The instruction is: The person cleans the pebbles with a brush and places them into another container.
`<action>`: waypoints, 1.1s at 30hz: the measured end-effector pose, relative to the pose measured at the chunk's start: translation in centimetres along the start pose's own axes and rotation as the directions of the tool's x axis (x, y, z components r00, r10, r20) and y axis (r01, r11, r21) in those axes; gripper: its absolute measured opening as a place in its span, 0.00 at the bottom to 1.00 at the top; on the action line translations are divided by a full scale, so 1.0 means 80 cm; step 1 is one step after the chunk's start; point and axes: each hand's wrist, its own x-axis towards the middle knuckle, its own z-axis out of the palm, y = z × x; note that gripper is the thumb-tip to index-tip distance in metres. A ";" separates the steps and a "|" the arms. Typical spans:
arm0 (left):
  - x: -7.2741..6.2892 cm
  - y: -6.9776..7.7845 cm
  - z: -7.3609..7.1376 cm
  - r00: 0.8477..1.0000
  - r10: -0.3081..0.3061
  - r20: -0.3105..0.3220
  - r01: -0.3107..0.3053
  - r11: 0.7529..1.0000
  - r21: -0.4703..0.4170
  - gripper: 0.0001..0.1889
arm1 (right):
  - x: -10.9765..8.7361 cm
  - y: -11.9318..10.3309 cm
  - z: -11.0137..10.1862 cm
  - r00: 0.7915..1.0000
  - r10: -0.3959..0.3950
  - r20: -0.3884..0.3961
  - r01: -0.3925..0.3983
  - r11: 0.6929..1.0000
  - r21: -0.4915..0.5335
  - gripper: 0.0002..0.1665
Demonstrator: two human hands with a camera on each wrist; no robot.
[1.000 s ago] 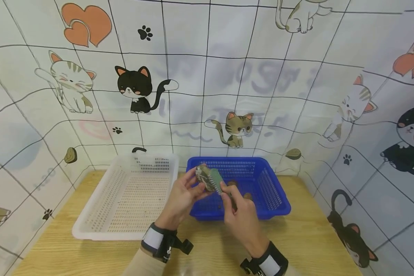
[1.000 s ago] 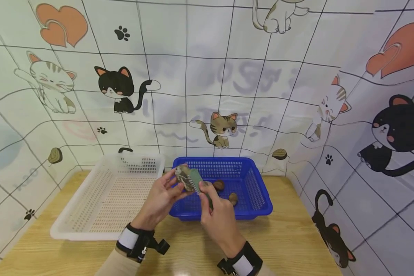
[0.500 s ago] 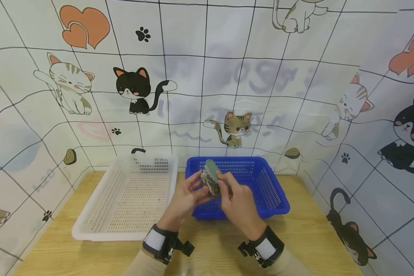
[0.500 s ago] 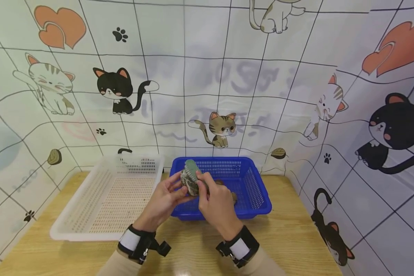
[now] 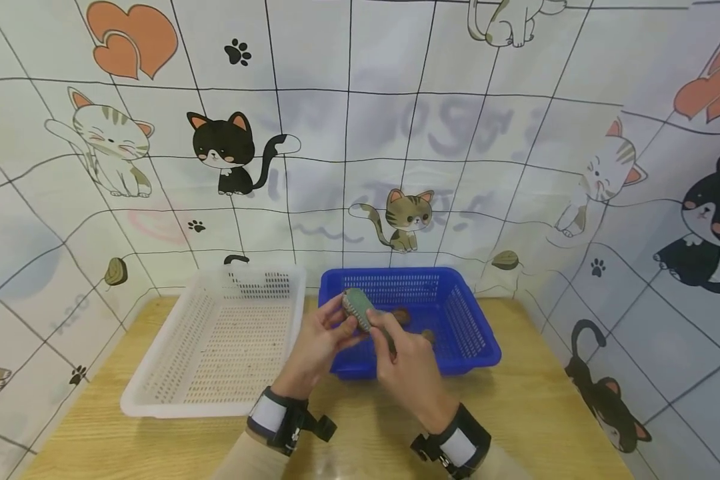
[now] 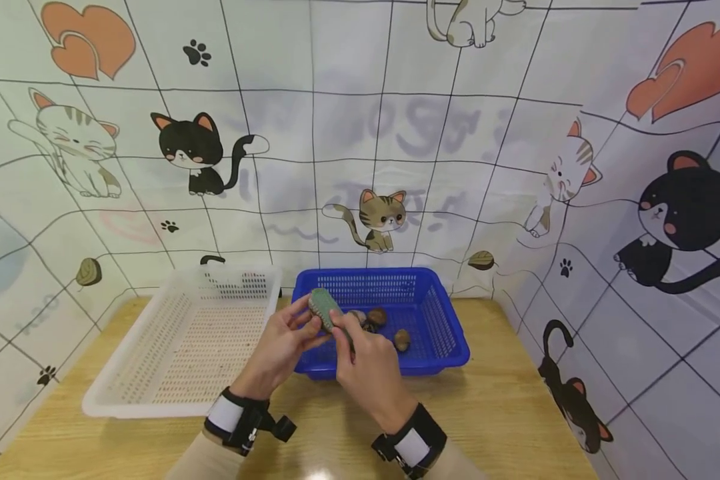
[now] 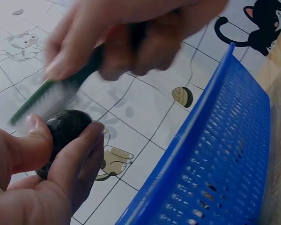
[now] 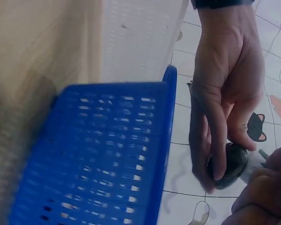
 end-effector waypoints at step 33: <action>-0.021 0.056 -0.025 0.995 -0.023 -0.095 0.037 0.987 0.155 0.35 | -0.003 0.046 -0.049 0.849 0.488 0.201 -0.527 0.807 0.267 0.17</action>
